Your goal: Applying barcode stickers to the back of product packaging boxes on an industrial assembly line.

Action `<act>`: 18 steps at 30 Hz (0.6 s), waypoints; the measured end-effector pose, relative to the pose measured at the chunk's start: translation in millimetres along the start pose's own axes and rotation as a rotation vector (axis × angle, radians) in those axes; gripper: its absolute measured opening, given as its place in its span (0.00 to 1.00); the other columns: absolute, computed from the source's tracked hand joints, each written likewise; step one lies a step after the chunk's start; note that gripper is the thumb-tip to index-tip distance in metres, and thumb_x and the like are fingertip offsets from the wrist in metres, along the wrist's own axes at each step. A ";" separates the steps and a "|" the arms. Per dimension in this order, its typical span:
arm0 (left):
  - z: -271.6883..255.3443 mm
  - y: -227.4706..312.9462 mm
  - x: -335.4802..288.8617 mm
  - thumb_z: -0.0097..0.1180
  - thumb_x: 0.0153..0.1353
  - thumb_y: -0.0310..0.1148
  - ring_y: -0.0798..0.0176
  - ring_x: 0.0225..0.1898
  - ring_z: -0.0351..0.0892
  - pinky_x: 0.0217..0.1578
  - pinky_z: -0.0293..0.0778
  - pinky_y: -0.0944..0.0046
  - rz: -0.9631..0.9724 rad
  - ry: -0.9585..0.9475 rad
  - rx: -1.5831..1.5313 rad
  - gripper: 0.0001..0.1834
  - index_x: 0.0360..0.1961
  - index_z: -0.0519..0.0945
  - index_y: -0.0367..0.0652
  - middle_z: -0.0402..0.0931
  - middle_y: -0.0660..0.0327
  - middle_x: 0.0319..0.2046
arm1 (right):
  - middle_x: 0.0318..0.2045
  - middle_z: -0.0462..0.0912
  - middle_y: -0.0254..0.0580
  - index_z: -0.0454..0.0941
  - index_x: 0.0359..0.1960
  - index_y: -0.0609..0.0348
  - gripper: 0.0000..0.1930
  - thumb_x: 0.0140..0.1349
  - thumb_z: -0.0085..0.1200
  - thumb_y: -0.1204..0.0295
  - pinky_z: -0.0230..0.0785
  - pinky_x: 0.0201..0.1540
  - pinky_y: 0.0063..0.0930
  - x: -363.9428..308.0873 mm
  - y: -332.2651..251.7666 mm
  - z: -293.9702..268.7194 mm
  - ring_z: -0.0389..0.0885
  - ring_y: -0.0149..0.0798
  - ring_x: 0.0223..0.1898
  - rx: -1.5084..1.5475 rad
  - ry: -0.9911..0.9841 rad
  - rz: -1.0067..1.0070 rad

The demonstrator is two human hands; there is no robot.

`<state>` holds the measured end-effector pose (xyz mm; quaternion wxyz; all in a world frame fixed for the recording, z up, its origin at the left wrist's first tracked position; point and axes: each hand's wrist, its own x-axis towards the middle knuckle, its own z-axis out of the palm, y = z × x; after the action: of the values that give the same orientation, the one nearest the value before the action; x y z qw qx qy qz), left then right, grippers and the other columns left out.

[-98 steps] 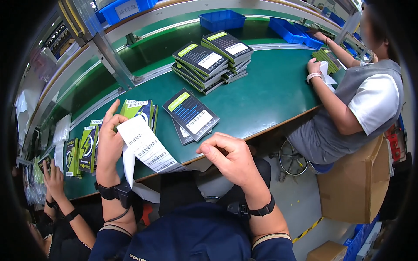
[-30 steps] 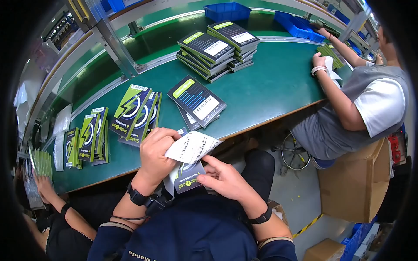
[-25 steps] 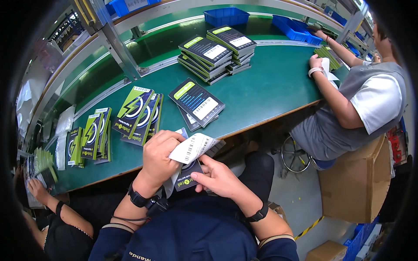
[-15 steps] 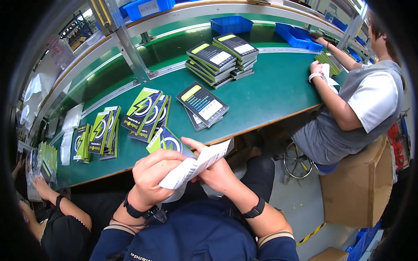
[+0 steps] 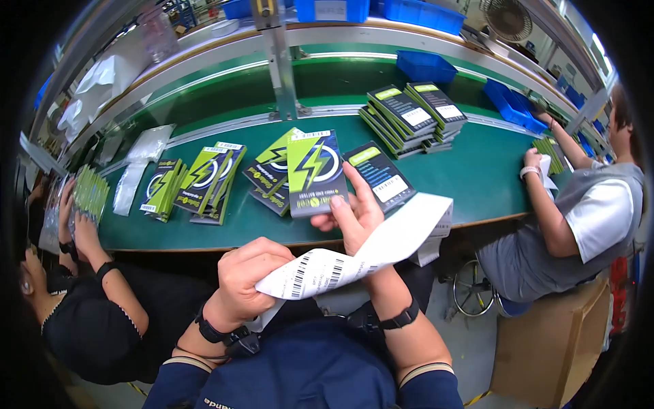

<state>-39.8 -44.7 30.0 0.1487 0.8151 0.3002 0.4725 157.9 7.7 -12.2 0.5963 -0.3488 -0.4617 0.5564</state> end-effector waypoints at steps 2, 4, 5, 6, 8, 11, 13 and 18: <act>-3.9 -3.9 -7.1 0.70 0.47 0.24 0.60 0.28 0.84 0.27 0.78 0.65 -0.013 0.030 -0.003 0.10 0.33 0.85 0.38 0.83 0.59 0.33 | 0.47 0.84 0.50 0.49 0.76 0.63 0.33 0.74 0.49 0.74 0.77 0.38 0.22 15.3 4.3 19.5 0.86 0.34 0.38 0.059 0.002 0.054; -11.1 -7.0 -13.3 0.69 0.47 0.24 0.59 0.27 0.84 0.27 0.79 0.65 -0.031 0.054 0.012 0.09 0.33 0.85 0.39 0.83 0.59 0.33 | 0.47 0.83 0.49 0.49 0.77 0.61 0.34 0.74 0.51 0.73 0.76 0.38 0.21 26.1 14.5 31.7 0.86 0.34 0.38 0.016 -0.039 0.086; -15.4 -8.0 -17.3 0.69 0.47 0.23 0.59 0.28 0.84 0.27 0.79 0.65 -0.053 0.052 0.034 0.09 0.32 0.85 0.39 0.83 0.59 0.33 | 0.45 0.84 0.47 0.50 0.77 0.60 0.34 0.73 0.52 0.73 0.75 0.37 0.20 28.4 17.9 34.3 0.86 0.33 0.38 -0.082 -0.066 0.097; -19.5 -9.5 -21.2 0.69 0.47 0.23 0.59 0.28 0.84 0.28 0.79 0.65 -0.075 0.050 0.054 0.09 0.32 0.85 0.39 0.83 0.59 0.33 | 0.44 0.84 0.45 0.51 0.77 0.60 0.35 0.73 0.54 0.72 0.74 0.37 0.20 29.3 21.7 35.1 0.86 0.32 0.38 -0.181 -0.092 0.107; -24.4 -12.6 -28.7 0.71 0.47 0.25 0.59 0.29 0.86 0.29 0.79 0.66 -0.099 0.060 0.073 0.09 0.32 0.86 0.37 0.84 0.57 0.32 | 0.43 0.82 0.42 0.59 0.74 0.59 0.33 0.70 0.58 0.71 0.72 0.35 0.20 26.5 29.3 36.2 0.83 0.30 0.38 -0.252 -0.084 0.097; -30.3 -16.5 -32.2 0.71 0.47 0.26 0.58 0.28 0.85 0.27 0.78 0.66 -0.080 0.061 0.046 0.09 0.31 0.85 0.38 0.84 0.58 0.32 | 0.44 0.75 0.44 0.69 0.67 0.61 0.30 0.66 0.63 0.66 0.71 0.41 0.32 31.7 32.2 32.2 0.74 0.38 0.42 -0.881 0.119 -0.413; -30.2 -20.2 -37.1 0.71 0.47 0.26 0.58 0.28 0.85 0.27 0.78 0.66 -0.075 0.050 0.036 0.09 0.31 0.85 0.38 0.84 0.58 0.32 | 0.56 0.73 0.56 0.65 0.70 0.60 0.33 0.68 0.60 0.61 0.66 0.59 0.41 40.4 37.0 20.2 0.73 0.52 0.56 -0.980 0.196 -0.358; -27.1 -32.0 -42.9 0.70 0.48 0.25 0.59 0.28 0.85 0.26 0.78 0.65 -0.075 0.046 -0.015 0.08 0.31 0.85 0.38 0.84 0.58 0.32 | 0.74 0.52 0.72 0.57 0.75 0.59 0.40 0.70 0.53 0.48 0.50 0.74 0.43 66.0 52.4 24.1 0.54 0.64 0.75 -0.806 0.008 -0.110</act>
<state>-90.3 -48.0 -2.3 0.1655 0.7910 0.3304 0.4877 114.3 77.6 -42.2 0.4426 -0.5315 -0.6585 0.2967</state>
